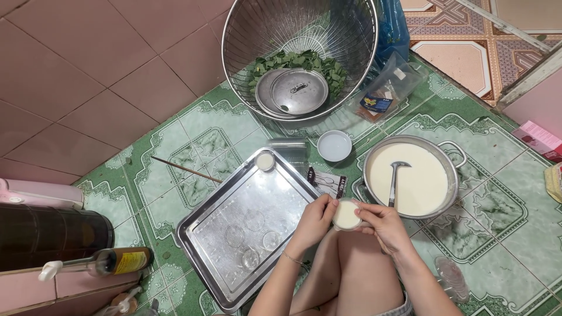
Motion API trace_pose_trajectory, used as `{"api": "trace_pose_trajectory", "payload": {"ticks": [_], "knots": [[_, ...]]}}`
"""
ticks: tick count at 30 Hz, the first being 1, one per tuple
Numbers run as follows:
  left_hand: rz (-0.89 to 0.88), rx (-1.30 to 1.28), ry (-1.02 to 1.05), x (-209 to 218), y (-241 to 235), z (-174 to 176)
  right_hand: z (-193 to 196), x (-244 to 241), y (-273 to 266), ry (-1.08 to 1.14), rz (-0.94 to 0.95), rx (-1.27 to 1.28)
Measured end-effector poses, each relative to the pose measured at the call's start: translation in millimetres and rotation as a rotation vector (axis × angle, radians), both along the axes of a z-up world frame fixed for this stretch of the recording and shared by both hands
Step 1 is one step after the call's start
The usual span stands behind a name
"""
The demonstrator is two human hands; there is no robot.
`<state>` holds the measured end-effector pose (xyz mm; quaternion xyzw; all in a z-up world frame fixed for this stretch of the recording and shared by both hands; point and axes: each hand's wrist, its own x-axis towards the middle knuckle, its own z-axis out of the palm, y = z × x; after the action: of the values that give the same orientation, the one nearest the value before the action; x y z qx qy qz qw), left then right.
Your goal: The person is portioning a milk-based liquid from a pot into small plastic cups using a ladle.
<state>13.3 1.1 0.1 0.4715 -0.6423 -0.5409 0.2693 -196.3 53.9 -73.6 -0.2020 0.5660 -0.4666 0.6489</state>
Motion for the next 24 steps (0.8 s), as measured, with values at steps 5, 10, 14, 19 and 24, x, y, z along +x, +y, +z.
{"api": "trace_pose_trajectory", "payload": {"ticks": [5,10,14,19,24], "knots": [[0.074,-0.031,-0.004,15.4,-1.1,-3.7,0.2,19.0,-8.7,0.007,-0.021,-0.032],[0.169,0.098,0.031,43.9,-4.1,-7.4,3.0,57.4,-26.3,0.04,-0.062,-0.046],[0.262,0.119,0.041,73.5,-10.9,-25.3,-18.4,92.5,-44.3,0.055,-0.053,-0.054],[0.325,0.059,-0.025,112.6,-26.3,-62.8,-41.3,137.0,-66.9,0.06,-0.032,-0.031],[0.385,0.115,-0.072,138.4,-47.7,-99.9,-73.1,164.9,-93.2,0.0,-0.008,-0.019]]}}
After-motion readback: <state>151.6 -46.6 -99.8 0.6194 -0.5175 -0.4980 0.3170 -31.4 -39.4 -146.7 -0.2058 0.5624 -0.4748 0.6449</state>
